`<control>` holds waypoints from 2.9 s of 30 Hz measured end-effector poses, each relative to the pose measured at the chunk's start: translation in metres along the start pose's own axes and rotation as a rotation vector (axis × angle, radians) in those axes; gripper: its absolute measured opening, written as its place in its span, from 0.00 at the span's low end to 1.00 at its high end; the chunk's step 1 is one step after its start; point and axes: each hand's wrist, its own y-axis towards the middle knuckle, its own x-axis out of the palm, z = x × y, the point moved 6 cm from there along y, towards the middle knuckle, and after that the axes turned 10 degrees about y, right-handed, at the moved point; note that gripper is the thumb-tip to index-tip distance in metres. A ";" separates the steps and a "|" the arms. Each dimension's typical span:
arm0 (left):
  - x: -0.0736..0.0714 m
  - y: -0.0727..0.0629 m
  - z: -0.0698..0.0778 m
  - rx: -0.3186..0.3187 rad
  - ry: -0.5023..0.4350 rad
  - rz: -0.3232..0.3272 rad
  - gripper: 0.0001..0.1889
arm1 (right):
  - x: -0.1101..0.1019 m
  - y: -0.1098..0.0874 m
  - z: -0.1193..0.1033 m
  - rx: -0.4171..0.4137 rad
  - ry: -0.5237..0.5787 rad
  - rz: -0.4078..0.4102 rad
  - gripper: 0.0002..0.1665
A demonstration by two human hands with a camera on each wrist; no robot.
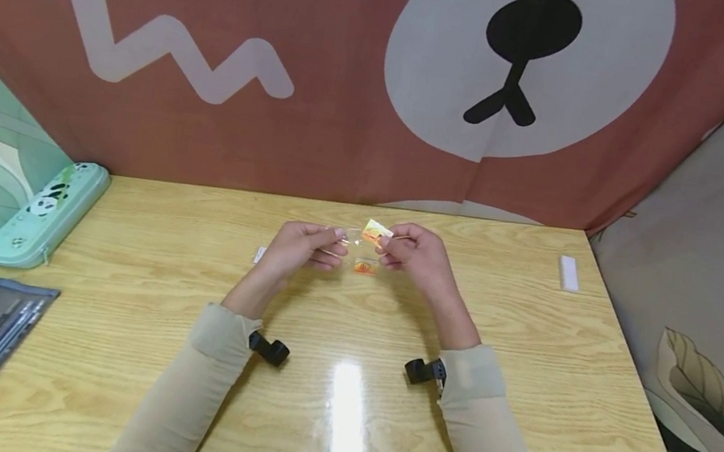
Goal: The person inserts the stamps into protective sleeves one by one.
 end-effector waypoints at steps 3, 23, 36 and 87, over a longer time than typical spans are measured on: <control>-0.001 0.001 -0.002 -0.019 -0.039 -0.002 0.19 | 0.001 0.000 -0.001 -0.003 0.004 -0.004 0.12; 0.000 0.000 0.005 0.047 -0.110 -0.002 0.14 | -0.002 -0.001 -0.003 -0.045 0.012 0.022 0.19; 0.001 -0.001 0.007 0.064 -0.072 0.016 0.16 | -0.001 -0.001 -0.002 -0.044 0.030 0.011 0.16; -0.002 0.000 0.004 0.066 -0.002 0.081 0.14 | 0.003 0.001 0.000 -0.014 -0.117 -0.009 0.17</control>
